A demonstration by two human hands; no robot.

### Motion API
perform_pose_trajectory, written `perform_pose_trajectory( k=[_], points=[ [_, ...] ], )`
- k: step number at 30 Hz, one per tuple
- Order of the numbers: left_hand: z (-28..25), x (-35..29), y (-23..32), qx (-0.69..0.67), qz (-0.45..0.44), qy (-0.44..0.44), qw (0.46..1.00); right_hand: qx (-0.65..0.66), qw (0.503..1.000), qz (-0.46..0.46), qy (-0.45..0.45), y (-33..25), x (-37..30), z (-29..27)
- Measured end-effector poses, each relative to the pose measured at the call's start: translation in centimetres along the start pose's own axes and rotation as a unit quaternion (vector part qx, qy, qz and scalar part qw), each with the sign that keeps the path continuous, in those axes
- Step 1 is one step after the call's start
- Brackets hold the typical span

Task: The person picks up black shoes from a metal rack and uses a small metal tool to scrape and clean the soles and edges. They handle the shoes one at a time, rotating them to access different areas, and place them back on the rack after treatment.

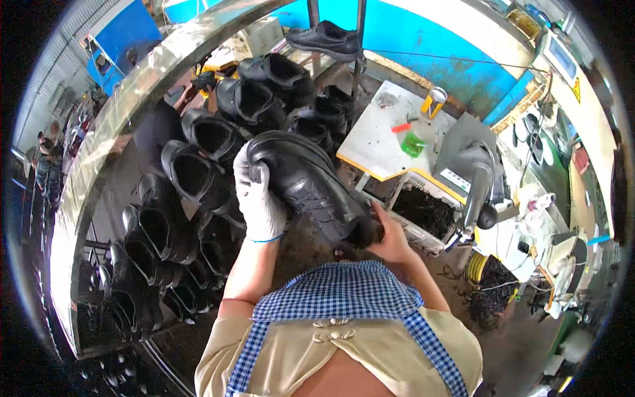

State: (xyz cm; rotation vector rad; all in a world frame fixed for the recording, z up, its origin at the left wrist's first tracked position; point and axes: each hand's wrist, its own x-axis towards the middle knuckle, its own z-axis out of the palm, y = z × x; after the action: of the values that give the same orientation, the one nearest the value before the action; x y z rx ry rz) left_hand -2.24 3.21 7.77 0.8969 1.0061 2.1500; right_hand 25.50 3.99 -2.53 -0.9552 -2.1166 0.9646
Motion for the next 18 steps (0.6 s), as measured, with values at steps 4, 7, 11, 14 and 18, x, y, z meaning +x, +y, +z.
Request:
perform_pose_trajectory(
  k=[4,7,11,14,18],
  points=[
    [3.6,1.2,-2.2,-0.199,-0.181,0.014,0.963,0.266,0.957,-0.017,0.117,-0.4,-0.2,0.6],
    [4.8,3.0,-4.3,-0.188,-0.261,-0.050,0.946,0.192,0.962,-0.055,0.186,1.1,1.0,-1.4],
    [6.8,0.3,-4.9,-0.070,-0.238,-0.112,0.962,0.383,0.898,0.121,0.180,2.6,5.0,-4.2],
    [3.9,-1.6,-6.7,-0.091,-0.339,-0.182,0.918,0.379,0.879,0.028,0.288,1.4,13.0,-3.6],
    [1.5,-3.6,-6.5,-0.088,-0.392,-0.167,0.900,0.182,0.905,-0.163,0.349,6.0,26.2,-2.0]
  ],
)
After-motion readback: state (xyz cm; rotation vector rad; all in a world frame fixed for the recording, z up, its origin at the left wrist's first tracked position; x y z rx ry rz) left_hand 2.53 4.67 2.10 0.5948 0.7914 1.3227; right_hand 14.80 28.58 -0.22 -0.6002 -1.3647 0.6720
